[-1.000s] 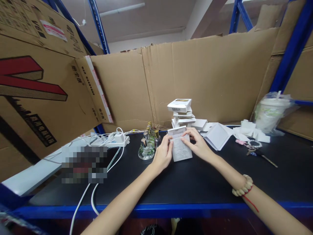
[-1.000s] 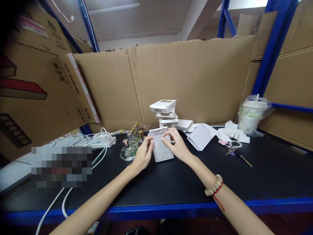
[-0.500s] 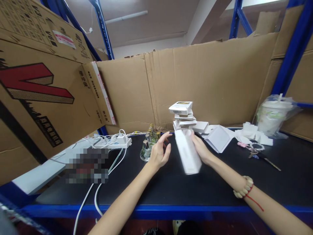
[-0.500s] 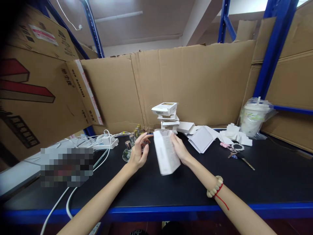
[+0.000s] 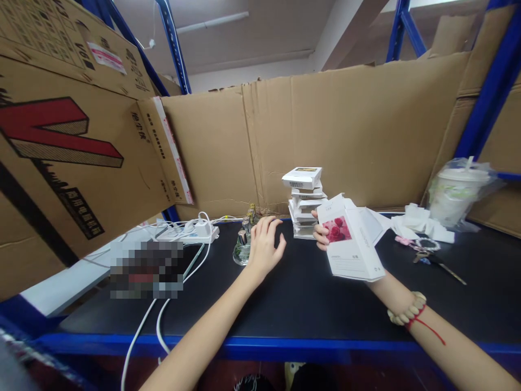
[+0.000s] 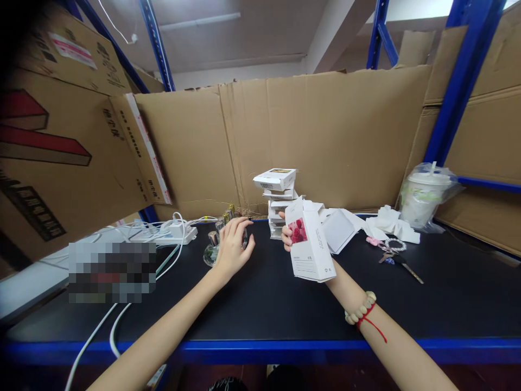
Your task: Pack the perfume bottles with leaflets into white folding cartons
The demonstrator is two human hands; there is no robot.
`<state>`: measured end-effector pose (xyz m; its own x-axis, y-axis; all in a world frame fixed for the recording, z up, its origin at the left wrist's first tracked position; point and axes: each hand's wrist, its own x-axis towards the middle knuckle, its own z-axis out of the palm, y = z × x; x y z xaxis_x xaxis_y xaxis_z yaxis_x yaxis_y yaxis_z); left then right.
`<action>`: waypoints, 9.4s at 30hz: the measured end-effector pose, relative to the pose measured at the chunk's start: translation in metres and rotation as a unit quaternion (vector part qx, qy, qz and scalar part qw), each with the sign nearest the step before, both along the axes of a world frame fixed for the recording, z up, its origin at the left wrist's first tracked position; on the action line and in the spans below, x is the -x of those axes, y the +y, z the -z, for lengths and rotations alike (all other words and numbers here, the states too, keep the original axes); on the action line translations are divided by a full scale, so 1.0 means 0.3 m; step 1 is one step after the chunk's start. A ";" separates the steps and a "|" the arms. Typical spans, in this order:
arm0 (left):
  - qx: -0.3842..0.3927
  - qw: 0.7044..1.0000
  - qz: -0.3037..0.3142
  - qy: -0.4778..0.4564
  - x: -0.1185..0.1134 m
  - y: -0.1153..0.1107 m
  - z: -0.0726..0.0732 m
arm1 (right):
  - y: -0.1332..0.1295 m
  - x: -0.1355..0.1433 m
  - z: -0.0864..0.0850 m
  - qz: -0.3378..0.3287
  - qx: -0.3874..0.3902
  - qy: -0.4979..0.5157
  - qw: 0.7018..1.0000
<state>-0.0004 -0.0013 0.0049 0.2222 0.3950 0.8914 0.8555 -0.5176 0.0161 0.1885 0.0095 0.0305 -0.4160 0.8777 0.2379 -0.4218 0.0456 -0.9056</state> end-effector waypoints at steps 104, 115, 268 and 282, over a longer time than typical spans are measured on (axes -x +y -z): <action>-0.181 0.961 0.209 -0.002 -0.017 -0.068 -0.039 | -0.027 0.069 0.079 0.161 -0.286 -0.251 0.911; -0.102 0.988 0.113 0.013 -0.016 -0.070 -0.033 | -0.034 0.063 0.068 0.140 -0.300 -0.268 0.905; 0.006 0.988 0.147 -0.035 -0.014 -0.025 0.016 | -0.015 0.032 0.022 0.192 -0.157 -0.197 0.948; 0.050 0.977 0.209 -0.018 -0.004 -0.018 0.009 | -0.020 0.033 0.023 0.190 -0.146 -0.204 0.949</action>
<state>0.0007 -0.0065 0.0023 0.3512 0.3632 0.8630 0.5685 -0.8150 0.1117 0.1786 0.0035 0.0236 -0.1923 0.9040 0.3819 0.0582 0.3990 -0.9151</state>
